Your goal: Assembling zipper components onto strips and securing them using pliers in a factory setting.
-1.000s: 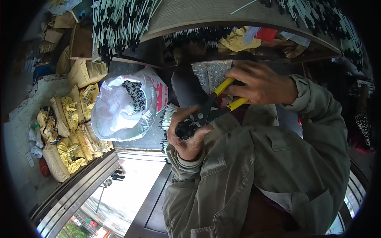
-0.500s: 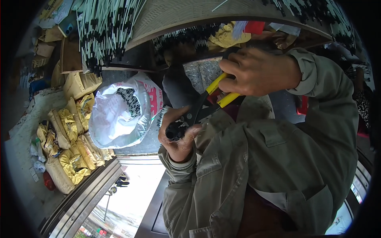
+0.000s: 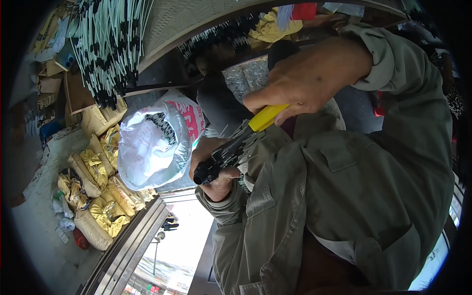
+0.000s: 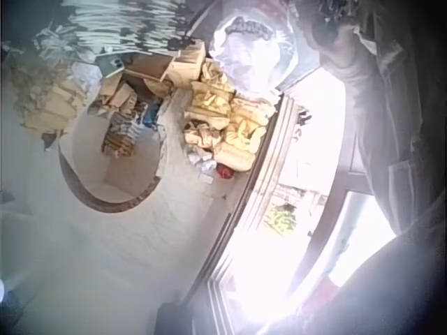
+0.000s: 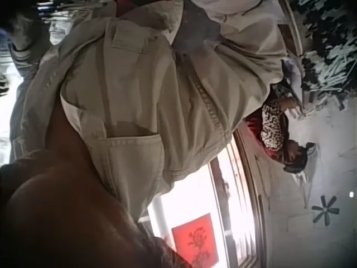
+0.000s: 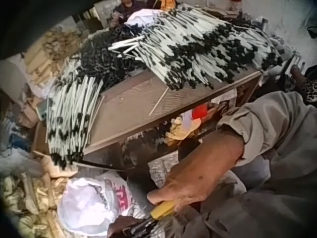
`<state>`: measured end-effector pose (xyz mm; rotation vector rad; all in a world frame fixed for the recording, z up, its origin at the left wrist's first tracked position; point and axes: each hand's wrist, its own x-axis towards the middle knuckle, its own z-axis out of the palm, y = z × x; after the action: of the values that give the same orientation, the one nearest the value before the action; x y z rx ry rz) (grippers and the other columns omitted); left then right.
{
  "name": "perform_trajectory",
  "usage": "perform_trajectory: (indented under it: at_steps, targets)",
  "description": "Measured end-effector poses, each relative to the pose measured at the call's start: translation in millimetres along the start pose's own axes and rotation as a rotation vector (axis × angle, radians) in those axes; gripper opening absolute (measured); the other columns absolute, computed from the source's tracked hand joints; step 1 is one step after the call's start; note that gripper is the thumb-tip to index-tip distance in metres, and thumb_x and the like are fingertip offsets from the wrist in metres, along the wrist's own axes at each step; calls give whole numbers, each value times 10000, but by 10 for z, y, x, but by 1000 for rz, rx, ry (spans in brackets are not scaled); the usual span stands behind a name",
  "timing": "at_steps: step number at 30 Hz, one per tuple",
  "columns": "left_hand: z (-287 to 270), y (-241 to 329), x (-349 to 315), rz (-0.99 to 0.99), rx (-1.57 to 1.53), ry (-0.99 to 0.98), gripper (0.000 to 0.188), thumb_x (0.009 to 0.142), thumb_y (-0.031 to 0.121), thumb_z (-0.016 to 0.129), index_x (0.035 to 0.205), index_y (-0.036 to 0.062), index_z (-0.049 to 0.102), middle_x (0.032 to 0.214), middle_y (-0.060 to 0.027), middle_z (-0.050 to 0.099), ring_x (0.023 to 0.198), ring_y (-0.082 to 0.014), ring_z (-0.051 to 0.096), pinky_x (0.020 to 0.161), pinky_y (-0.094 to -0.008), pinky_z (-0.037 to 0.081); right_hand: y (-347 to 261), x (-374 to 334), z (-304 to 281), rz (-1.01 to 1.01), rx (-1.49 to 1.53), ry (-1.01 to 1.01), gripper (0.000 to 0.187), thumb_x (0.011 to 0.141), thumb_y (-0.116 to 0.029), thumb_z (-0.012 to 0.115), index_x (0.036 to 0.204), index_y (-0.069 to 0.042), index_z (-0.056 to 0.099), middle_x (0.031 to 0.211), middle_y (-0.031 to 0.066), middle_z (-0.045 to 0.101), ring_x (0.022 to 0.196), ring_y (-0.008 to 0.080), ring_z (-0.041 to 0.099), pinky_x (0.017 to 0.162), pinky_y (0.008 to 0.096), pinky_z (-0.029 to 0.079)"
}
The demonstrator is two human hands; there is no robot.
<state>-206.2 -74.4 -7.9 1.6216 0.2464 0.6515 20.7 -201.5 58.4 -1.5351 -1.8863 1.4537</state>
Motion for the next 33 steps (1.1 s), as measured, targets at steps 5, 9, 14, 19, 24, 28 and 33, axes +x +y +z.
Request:
perform_trajectory:
  at_steps: [5,9,14,19,24,28,33]
  targets:
    - [19,51,15,-63,-26,-8,637,585,472,755,915,-25,531,782,-109,603,688,-202,568,623,-304,443,-31,-77,-81,142,348,-69,262,840,-194,572,957,-39,396,662,123,530,633,300,563,536,402,378]
    - [39,12,54,-84,-96,24,653,596,502,742,918,-26,531,789,-111,607,702,-208,572,637,-310,443,18,-49,-29,88,197,-15,258,841,-187,569,958,-41,391,661,134,523,622,316,548,541,409,379]
    - [19,13,90,-53,-67,32,641,647,528,697,918,-28,533,796,-121,604,700,-210,568,634,-307,441,102,-11,209,-95,100,182,239,846,-149,552,980,-46,384,677,158,529,611,317,550,516,424,373]
    - [75,36,101,-75,29,80,664,670,567,656,920,-36,535,800,-134,605,694,-211,565,623,-299,434,217,96,579,-123,88,303,248,828,-133,569,984,-43,399,742,158,540,637,320,563,530,427,384]
    - [65,22,85,-63,68,53,715,673,599,630,927,-62,528,788,-145,599,682,-203,562,600,-279,427,438,322,1060,-152,175,498,232,828,-145,577,965,-33,427,805,146,553,674,307,584,532,401,404]
    - [-42,-64,18,-75,-62,33,822,707,672,527,1030,-83,499,924,-135,561,779,-202,568,715,-288,446,251,75,478,-61,285,289,235,853,-204,553,960,-33,433,696,123,550,627,297,591,491,375,395]
    - [-48,-93,-29,-64,-83,-100,726,762,593,540,1069,-60,458,979,-153,525,881,-206,523,783,-309,394,-93,-235,-133,-26,133,43,277,859,-257,538,993,-50,413,605,119,541,541,295,570,463,392,380]
